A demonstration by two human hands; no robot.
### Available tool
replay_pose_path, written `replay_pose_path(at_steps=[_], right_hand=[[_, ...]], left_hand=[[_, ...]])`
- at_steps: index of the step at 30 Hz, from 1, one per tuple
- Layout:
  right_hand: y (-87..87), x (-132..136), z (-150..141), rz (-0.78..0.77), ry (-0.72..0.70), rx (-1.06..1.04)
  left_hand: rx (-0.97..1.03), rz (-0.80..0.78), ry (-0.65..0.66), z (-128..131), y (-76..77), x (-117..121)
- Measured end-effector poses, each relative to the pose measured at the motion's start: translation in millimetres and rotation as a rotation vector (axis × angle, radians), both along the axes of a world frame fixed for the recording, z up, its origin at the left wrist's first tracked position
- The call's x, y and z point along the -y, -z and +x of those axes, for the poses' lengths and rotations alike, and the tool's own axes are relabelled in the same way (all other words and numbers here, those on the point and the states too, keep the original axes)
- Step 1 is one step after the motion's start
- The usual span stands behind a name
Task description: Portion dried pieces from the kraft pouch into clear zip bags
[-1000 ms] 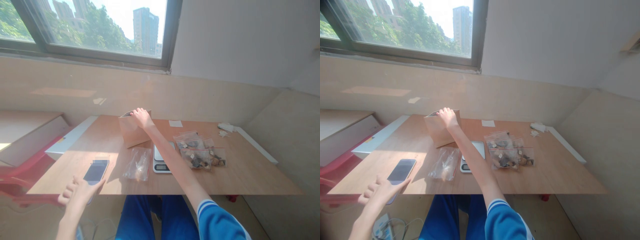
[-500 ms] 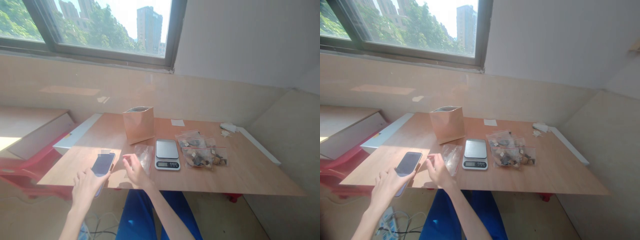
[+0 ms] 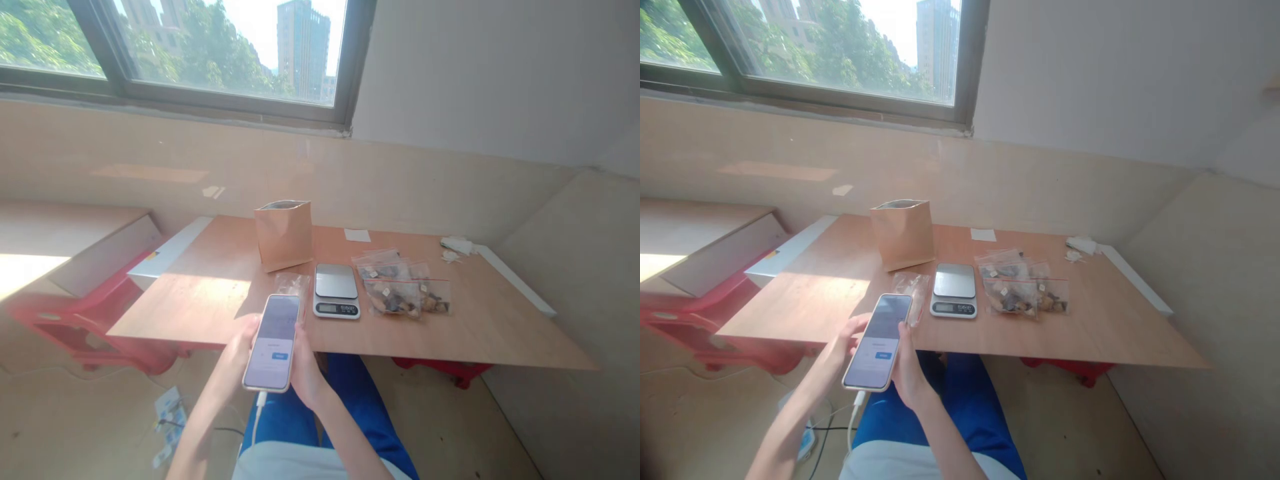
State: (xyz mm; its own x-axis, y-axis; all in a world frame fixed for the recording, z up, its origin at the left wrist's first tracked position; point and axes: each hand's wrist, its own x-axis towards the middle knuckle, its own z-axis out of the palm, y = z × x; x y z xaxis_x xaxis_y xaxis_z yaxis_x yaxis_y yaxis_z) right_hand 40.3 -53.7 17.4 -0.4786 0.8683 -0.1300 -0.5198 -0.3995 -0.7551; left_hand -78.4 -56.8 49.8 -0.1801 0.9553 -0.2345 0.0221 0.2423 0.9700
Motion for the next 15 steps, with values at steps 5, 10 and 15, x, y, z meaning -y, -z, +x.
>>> replay_pose_path(at_steps=[5,10,15], right_hand=[[-34.9,24,27,-0.1,0.15,-0.151],[-55.2,39,39,0.027,0.124,-0.11],[-61.4,43,41,0.085,0.145,-0.097]], left_hand=[[0.473,-0.022,-0.17,31,-24.7,43],[0.608,0.037,-0.286,58,-33.0,66],[0.652,0.05,-0.328,61,-35.4,67]])
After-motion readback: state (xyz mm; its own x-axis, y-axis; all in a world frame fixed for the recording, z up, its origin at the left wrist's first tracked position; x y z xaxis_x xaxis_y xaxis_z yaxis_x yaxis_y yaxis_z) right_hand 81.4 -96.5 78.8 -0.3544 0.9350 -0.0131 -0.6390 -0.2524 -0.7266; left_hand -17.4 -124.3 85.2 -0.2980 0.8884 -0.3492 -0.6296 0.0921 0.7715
